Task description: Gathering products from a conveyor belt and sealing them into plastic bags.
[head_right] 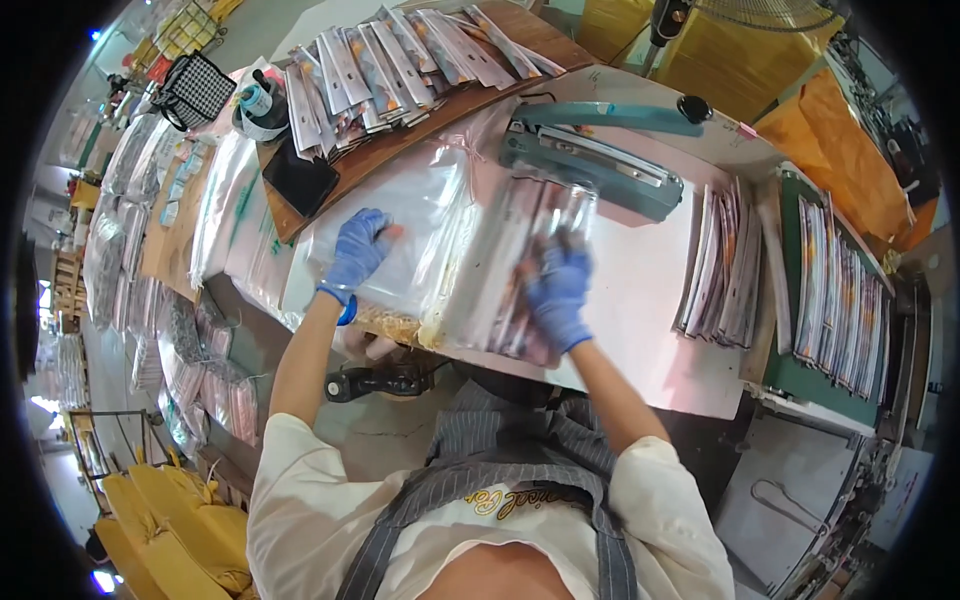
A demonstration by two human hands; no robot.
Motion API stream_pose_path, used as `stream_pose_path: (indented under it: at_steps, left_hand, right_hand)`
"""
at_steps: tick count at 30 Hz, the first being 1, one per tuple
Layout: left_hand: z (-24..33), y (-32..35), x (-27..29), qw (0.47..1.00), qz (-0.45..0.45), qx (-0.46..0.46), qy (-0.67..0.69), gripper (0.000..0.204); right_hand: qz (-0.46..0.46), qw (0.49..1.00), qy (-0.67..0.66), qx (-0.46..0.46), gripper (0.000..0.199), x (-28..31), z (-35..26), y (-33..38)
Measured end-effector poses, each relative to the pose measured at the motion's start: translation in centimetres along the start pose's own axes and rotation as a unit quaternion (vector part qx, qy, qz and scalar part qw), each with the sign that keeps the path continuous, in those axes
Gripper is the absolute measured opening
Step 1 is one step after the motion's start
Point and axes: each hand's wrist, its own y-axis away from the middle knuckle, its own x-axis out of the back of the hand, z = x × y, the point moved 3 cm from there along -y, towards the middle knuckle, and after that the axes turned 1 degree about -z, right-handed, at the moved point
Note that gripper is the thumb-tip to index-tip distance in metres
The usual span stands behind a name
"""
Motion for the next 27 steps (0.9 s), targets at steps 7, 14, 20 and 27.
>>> stream_pose_path:
  at_steps: [7,14,20,27]
  left_hand:
    - [9.2,1.4,-0.7,0.987,0.097,-0.054,0.117,0.021]
    - [17.4,-0.2,0.7,0.987,0.071,-0.075,-0.126,0.027]
    - [13.9,-1.2,-1.0,0.960,0.079,-0.006,-0.269,0.051]
    - [27.7,-2.9,-9.0,0.972,-0.078,-0.219,-0.023,0.040]
  right_hand:
    - [-0.030,0.906,-0.415,-0.079,0.022,-0.1,-9.5,0.0]
    - [0.039,0.977,-0.195,0.083,0.007,3.9,-7.1,-0.1]
    - [0.042,0.999,-0.028,-0.015,0.027,6.4,1.6,1.0]
    - [0.227,0.897,0.343,-0.164,0.049,37.6,30.6,-3.0]
